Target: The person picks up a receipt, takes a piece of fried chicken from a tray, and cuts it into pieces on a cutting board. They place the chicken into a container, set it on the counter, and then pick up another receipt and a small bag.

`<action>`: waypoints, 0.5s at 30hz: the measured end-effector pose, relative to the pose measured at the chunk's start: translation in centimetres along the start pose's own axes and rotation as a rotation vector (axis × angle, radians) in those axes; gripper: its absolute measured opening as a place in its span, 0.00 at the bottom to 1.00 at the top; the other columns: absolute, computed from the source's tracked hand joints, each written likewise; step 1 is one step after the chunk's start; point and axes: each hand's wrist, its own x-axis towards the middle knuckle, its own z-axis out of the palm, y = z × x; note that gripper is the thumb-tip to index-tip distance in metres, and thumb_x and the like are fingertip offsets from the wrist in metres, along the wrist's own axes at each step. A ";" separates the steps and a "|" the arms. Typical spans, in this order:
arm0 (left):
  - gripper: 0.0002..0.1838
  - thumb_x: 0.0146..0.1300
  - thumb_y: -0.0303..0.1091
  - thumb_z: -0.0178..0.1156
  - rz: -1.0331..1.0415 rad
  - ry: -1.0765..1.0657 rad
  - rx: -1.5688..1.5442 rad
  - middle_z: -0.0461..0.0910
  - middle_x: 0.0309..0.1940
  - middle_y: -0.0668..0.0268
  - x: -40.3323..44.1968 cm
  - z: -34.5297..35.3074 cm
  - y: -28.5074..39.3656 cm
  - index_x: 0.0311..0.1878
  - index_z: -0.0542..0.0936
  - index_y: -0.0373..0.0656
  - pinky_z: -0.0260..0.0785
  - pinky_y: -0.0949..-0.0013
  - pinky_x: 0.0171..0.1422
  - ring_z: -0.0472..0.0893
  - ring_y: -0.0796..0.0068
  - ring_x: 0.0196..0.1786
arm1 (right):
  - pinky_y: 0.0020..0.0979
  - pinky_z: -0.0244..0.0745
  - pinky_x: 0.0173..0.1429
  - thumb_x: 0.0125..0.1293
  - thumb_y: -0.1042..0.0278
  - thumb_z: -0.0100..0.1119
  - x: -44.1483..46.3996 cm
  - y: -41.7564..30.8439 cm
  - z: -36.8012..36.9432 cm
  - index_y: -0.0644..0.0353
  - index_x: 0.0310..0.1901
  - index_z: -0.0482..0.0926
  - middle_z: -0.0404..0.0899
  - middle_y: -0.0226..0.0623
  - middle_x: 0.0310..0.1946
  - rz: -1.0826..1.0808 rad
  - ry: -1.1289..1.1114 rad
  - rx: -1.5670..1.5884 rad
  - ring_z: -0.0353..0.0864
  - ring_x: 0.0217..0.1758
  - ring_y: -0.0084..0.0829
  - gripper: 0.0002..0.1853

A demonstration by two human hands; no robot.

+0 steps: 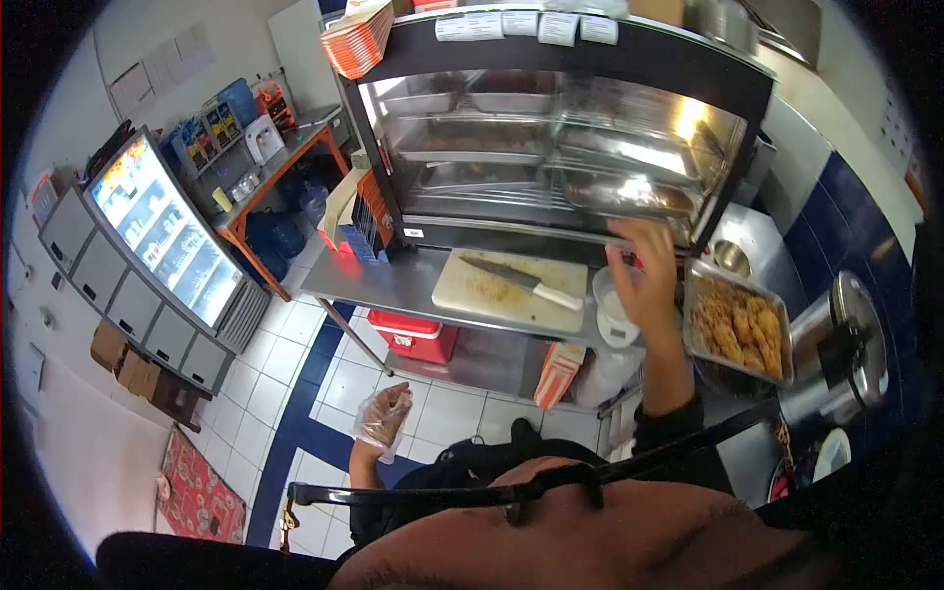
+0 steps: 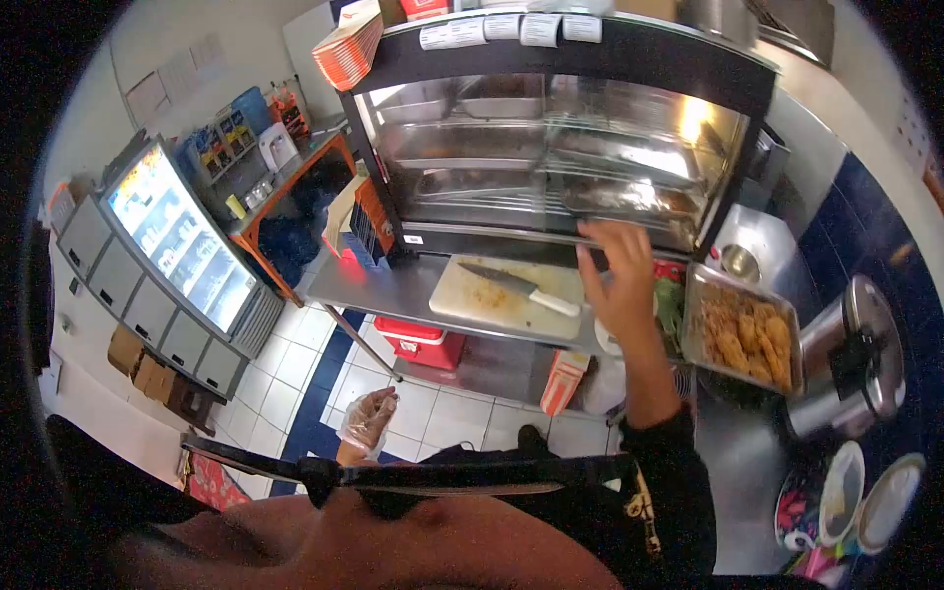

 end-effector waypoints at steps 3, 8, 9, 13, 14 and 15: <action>0.20 0.64 0.37 0.59 0.045 0.087 -0.102 0.79 0.44 0.63 4.8 0.3 -1.9 0.57 0.73 0.40 0.67 0.71 0.54 0.76 0.75 0.47 | 0.39 0.68 0.56 0.58 0.73 0.58 10.6 3.1 5.4 0.59 0.44 0.79 0.77 0.40 0.45 -0.218 0.092 0.046 0.73 0.51 0.43 0.11; 0.20 0.65 0.40 0.58 -0.007 0.253 -0.160 0.79 0.45 0.63 11.2 0.1 -2.2 0.56 0.74 0.40 0.67 0.69 0.55 0.76 0.73 0.48 | 0.37 0.69 0.56 0.60 0.74 0.54 28.2 5.3 16.1 0.59 0.44 0.79 0.78 0.40 0.45 -0.555 0.124 0.041 0.74 0.51 0.42 0.11; 0.20 0.65 0.40 0.58 -0.002 0.259 -0.167 0.79 0.45 0.63 12.4 0.0 -2.3 0.56 0.74 0.40 0.67 0.69 0.55 0.76 0.73 0.48 | 0.37 0.69 0.56 0.60 0.75 0.54 31.0 5.6 18.3 0.59 0.44 0.79 0.78 0.39 0.44 -0.601 0.120 -0.009 0.74 0.51 0.42 0.11; 0.20 0.64 0.42 0.59 -0.038 0.233 -0.012 0.79 0.44 0.63 16.4 -1.8 -1.7 0.55 0.75 0.40 0.68 0.70 0.53 0.77 0.75 0.46 | 0.38 0.70 0.56 0.58 0.75 0.56 37.4 5.9 24.1 0.59 0.45 0.78 0.78 0.41 0.44 -0.424 -0.214 -0.326 0.74 0.50 0.43 0.12; 0.20 0.64 0.43 0.59 -0.017 0.228 -0.043 0.79 0.43 0.63 17.3 -2.4 -2.6 0.54 0.75 0.41 0.68 0.71 0.53 0.77 0.75 0.46 | 0.40 0.72 0.53 0.56 0.75 0.55 38.2 6.1 24.8 0.59 0.41 0.79 0.79 0.43 0.42 -0.444 -0.229 -0.334 0.76 0.47 0.44 0.10; 0.20 0.64 0.43 0.59 0.003 0.218 -0.076 0.79 0.43 0.63 18.2 -3.1 -3.5 0.54 0.75 0.41 0.68 0.71 0.52 0.77 0.75 0.45 | 0.42 0.74 0.49 0.54 0.76 0.54 38.7 6.1 25.6 0.60 0.37 0.80 0.79 0.45 0.39 -0.462 -0.248 -0.345 0.79 0.45 0.46 0.09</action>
